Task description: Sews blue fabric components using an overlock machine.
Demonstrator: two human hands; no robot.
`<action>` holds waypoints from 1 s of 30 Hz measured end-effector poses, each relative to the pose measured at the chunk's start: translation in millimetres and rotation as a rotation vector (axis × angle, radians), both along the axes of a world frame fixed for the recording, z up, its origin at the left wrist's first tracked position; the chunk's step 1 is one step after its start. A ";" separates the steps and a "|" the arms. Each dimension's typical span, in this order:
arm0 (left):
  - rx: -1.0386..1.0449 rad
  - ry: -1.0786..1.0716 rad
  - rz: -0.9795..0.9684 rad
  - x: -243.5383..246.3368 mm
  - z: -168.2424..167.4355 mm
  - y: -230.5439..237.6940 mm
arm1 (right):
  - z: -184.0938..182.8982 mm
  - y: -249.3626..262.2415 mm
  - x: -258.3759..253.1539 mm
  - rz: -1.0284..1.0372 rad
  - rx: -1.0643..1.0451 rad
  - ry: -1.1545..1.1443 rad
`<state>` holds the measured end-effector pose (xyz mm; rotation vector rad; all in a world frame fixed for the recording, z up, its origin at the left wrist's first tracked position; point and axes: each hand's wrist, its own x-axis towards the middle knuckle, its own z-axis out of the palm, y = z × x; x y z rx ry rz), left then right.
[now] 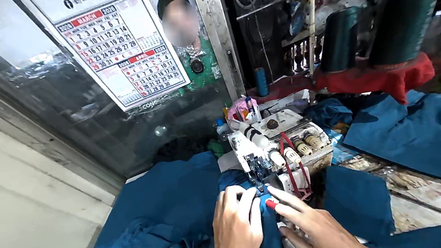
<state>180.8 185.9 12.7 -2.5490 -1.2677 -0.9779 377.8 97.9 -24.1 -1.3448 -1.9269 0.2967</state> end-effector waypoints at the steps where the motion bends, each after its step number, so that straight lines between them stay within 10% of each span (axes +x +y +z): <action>1: 0.008 -0.006 -0.012 -0.7 -1.9 -2.2 | -2.9 -0.7 0.1 -0.031 0.016 0.012; 19: -0.421 -0.163 -0.031 -41.2 12.2 80.5 | 41.0 23.3 -32.0 0.166 -0.458 -0.001; 25: -0.192 -0.150 -0.185 -8.3 -8.4 -50.6 | -7.8 -13.0 -22.3 -0.200 -0.101 0.629; 30: -0.420 -0.245 -0.425 -19.1 12.6 -41.2 | 4.4 -13.8 -13.9 -0.316 0.032 1.145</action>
